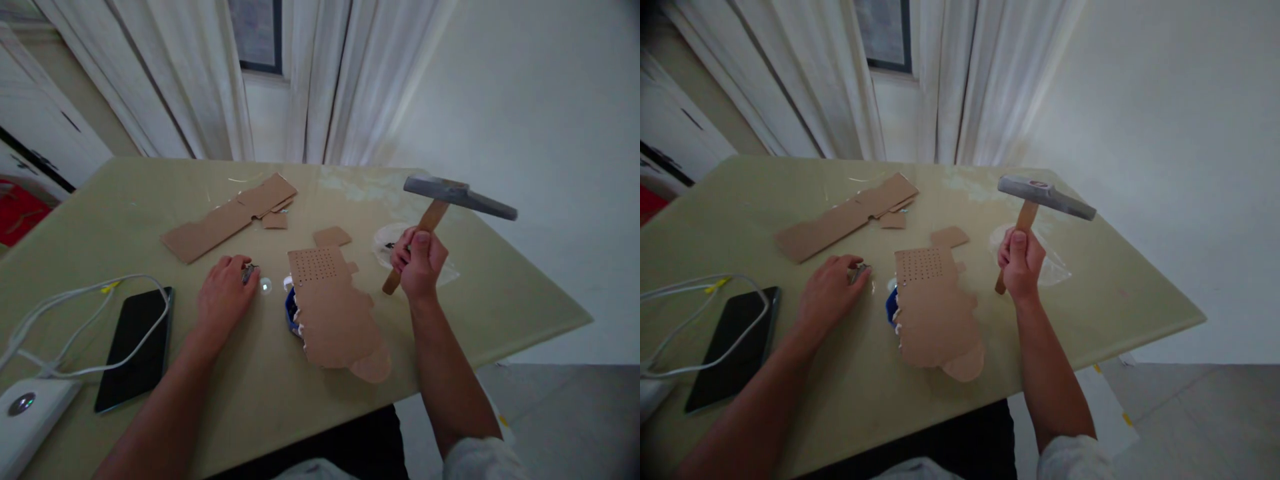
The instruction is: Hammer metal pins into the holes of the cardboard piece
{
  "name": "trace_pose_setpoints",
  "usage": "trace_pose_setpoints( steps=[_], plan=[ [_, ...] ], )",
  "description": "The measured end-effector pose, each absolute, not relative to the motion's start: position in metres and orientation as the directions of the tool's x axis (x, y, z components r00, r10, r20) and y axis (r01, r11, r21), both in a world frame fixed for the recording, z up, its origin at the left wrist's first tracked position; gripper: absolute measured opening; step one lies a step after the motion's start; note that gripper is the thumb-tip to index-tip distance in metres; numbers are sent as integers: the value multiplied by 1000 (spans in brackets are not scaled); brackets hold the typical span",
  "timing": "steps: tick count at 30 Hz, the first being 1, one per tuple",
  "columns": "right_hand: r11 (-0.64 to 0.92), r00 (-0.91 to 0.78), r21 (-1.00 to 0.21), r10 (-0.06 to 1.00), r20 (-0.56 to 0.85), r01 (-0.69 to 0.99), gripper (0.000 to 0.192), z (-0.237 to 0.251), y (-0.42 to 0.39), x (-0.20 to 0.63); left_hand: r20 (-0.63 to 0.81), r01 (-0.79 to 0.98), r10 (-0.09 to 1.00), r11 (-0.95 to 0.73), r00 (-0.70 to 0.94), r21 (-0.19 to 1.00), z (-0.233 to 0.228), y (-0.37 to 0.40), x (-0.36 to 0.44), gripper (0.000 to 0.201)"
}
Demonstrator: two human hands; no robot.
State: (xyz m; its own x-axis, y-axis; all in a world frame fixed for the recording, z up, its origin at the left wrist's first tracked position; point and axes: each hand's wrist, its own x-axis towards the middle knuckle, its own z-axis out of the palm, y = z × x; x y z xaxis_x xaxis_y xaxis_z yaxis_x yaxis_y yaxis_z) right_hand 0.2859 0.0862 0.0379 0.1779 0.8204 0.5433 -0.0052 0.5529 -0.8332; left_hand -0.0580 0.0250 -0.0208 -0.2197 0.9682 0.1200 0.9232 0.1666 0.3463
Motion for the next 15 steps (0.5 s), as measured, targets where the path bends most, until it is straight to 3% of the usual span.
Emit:
trace_pose_setpoints(
  steps=[15],
  plan=[
    [568,332,-822,769,546,36,52,26,89,299,82,874,968,175,-236,453,-19,23,-60,35]
  ],
)
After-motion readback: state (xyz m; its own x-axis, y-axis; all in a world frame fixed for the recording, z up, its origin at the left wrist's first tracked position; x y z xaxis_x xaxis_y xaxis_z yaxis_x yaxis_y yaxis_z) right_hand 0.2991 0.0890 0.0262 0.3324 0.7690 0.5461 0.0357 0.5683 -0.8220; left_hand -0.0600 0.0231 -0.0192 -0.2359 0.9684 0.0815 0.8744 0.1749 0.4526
